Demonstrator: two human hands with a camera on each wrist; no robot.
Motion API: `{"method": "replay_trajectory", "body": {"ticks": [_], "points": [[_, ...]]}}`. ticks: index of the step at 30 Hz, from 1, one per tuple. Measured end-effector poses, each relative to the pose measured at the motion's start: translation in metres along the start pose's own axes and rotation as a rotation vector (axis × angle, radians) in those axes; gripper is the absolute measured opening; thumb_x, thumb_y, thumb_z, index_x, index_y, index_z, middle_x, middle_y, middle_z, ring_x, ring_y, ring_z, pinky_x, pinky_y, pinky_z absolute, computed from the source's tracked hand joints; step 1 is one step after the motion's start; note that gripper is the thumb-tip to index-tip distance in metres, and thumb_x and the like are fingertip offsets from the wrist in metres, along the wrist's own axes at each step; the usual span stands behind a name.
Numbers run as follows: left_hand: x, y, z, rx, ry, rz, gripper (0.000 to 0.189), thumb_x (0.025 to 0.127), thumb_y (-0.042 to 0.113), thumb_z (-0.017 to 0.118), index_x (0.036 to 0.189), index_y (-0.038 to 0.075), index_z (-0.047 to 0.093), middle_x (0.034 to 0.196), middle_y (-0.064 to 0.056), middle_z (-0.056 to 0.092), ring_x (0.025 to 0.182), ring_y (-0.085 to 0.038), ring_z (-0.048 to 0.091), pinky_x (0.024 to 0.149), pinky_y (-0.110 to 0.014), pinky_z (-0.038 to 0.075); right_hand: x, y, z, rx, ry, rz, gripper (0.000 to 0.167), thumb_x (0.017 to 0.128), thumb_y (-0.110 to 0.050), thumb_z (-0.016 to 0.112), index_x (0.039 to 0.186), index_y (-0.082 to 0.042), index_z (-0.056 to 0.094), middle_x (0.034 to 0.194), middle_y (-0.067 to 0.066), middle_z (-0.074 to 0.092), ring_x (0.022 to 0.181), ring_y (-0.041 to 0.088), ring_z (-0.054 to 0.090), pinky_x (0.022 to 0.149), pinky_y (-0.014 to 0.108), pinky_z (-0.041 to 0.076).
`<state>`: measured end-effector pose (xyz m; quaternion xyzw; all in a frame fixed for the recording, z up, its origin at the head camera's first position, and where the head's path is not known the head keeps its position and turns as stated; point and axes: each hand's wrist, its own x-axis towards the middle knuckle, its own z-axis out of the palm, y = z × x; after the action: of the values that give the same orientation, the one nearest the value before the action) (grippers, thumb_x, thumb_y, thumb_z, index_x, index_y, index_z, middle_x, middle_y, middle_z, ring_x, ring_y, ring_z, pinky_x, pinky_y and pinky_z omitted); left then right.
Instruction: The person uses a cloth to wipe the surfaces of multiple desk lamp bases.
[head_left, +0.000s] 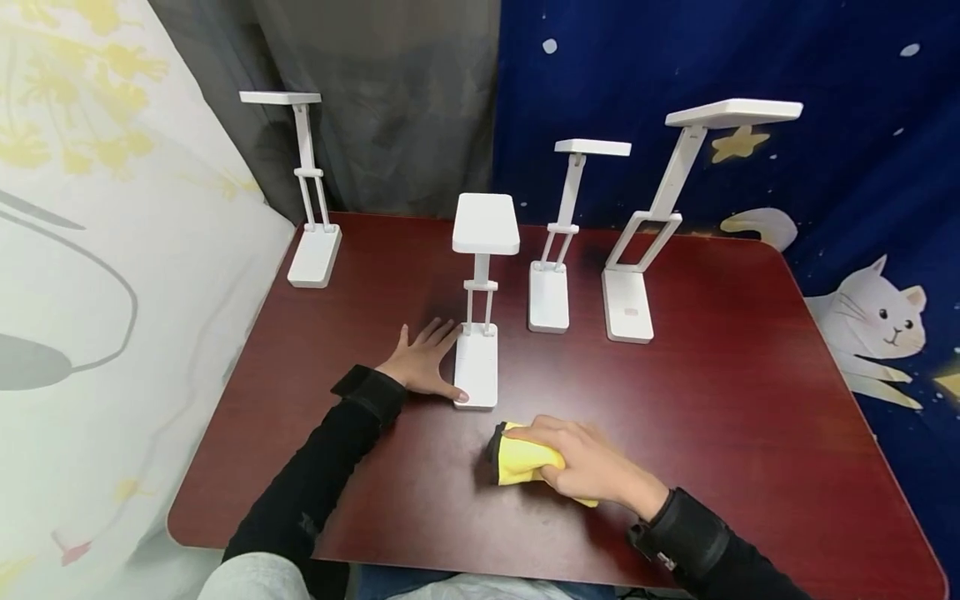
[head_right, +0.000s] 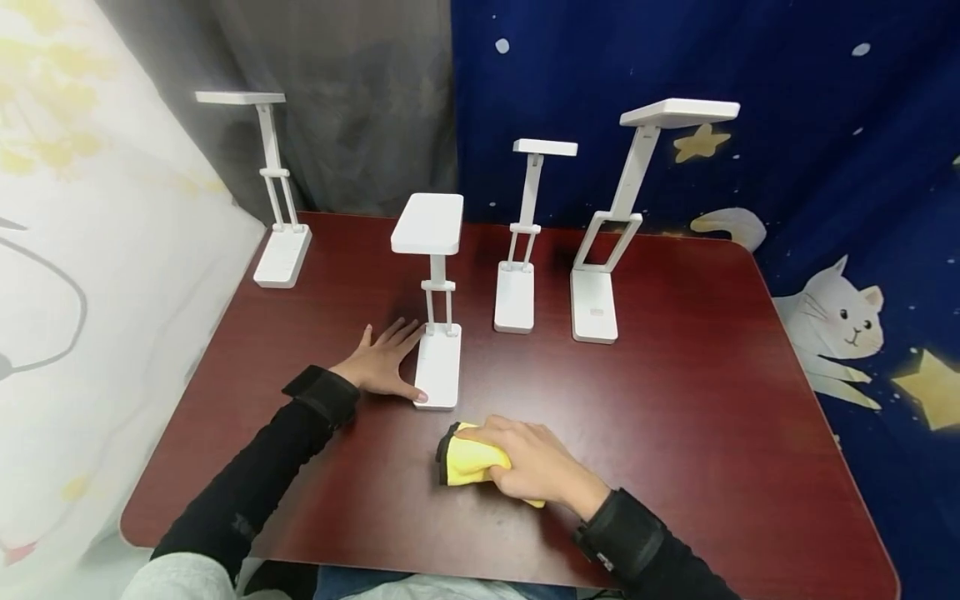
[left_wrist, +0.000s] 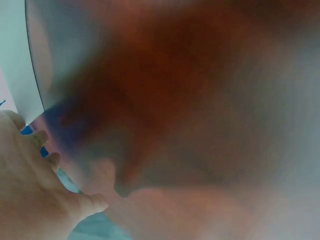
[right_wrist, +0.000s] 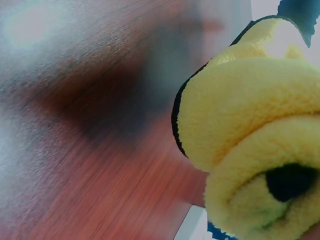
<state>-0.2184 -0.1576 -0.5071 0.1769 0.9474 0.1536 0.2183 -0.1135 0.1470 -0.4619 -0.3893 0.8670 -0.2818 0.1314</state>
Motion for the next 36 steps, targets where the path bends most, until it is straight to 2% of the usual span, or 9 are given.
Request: {"method": "replay_trajectory", "body": {"ticks": [6,9,13,17,21,26,31,33,36], "points": [[0.036,-0.014,-0.020,-0.034,-0.040,-0.071,0.123,0.081,0.060,0.081,0.170,0.017,0.009,0.176,-0.011,0.017,0.164,-0.035,0.011,0.122,-0.077,0.006,-0.013,0.005,-0.002,-0.013,0.076,-0.015,0.054,0.075,-0.009,0.072,0.129,-0.018,0.073,0.098,-0.011,0.066,0.080,-0.003,0.052,0.067,0.021,0.045],[0.058,-0.017,-0.022,-0.050,-0.054,-0.076,0.122,0.082,0.059,0.081,0.170,0.017,0.008,0.176,-0.011,0.018,0.164,-0.035,0.013,0.122,-0.078,0.011,-0.025,0.006,0.000,0.003,0.122,-0.009,0.054,0.075,-0.008,0.074,0.128,-0.018,0.073,0.097,-0.013,0.065,0.079,-0.004,0.050,0.066,0.020,0.044],[0.081,-0.018,-0.033,-0.045,-0.058,-0.097,0.122,0.083,0.057,0.081,0.170,0.017,0.006,0.175,-0.013,0.021,0.163,-0.035,0.014,0.120,-0.077,0.018,-0.034,0.010,0.001,0.008,0.165,-0.004,0.055,0.074,-0.006,0.076,0.128,-0.017,0.073,0.096,-0.016,0.063,0.079,-0.007,0.049,0.067,0.019,0.043],[0.097,-0.017,-0.049,-0.049,-0.076,-0.131,0.121,0.085,0.053,0.081,0.170,0.015,0.004,0.174,-0.014,0.022,0.163,-0.035,0.016,0.122,-0.070,0.025,-0.037,0.017,0.001,-0.007,0.186,0.000,0.058,0.071,-0.004,0.077,0.127,-0.017,0.073,0.096,-0.018,0.063,0.079,-0.007,0.050,0.068,0.018,0.044],[0.111,-0.016,-0.062,-0.055,-0.106,-0.148,0.118,0.090,0.050,0.077,0.169,0.012,-0.001,0.175,-0.015,0.020,0.163,-0.035,0.016,0.127,-0.059,0.026,-0.039,0.023,-0.001,-0.022,0.192,-0.004,0.060,0.068,-0.003,0.076,0.127,-0.015,0.073,0.096,-0.018,0.064,0.079,-0.007,0.050,0.068,0.019,0.044],[0.116,-0.017,-0.067,-0.030,-0.112,-0.156,0.110,0.095,0.049,0.073,0.169,0.011,0.001,0.174,-0.015,0.022,0.162,-0.035,0.020,0.127,-0.055,0.028,-0.041,0.019,0.000,-0.021,0.190,-0.002,0.060,0.069,-0.003,0.076,0.128,-0.016,0.073,0.097,-0.018,0.064,0.079,-0.007,0.050,0.067,0.018,0.044],[0.118,-0.021,-0.062,-0.032,-0.062,-0.146,0.103,0.097,0.047,0.071,0.170,0.012,0.007,0.173,-0.013,0.026,0.161,-0.034,0.022,0.126,-0.057,0.030,-0.042,0.017,-0.001,-0.016,0.185,-0.003,0.058,0.071,-0.005,0.076,0.128,-0.016,0.073,0.098,-0.016,0.064,0.080,-0.007,0.050,0.065,0.020,0.044],[0.115,-0.023,-0.058,-0.056,-0.040,-0.133,0.101,0.097,0.048,0.070,0.170,0.012,0.009,0.173,-0.014,0.026,0.162,-0.034,0.021,0.126,-0.060,0.027,-0.042,0.016,-0.002,-0.016,0.184,-0.008,0.058,0.071,-0.005,0.076,0.128,-0.016,0.073,0.098,-0.015,0.065,0.081,-0.006,0.051,0.065,0.020,0.044],[0.106,-0.029,-0.052,-0.107,0.002,-0.117,0.096,0.100,0.051,0.063,0.169,0.012,0.010,0.174,-0.015,0.022,0.163,-0.035,0.017,0.126,-0.069,0.016,-0.042,0.015,-0.004,-0.016,0.181,-0.017,0.057,0.072,-0.006,0.077,0.128,-0.016,0.072,0.099,-0.014,0.066,0.081,-0.006,0.052,0.066,0.020,0.045]]}}
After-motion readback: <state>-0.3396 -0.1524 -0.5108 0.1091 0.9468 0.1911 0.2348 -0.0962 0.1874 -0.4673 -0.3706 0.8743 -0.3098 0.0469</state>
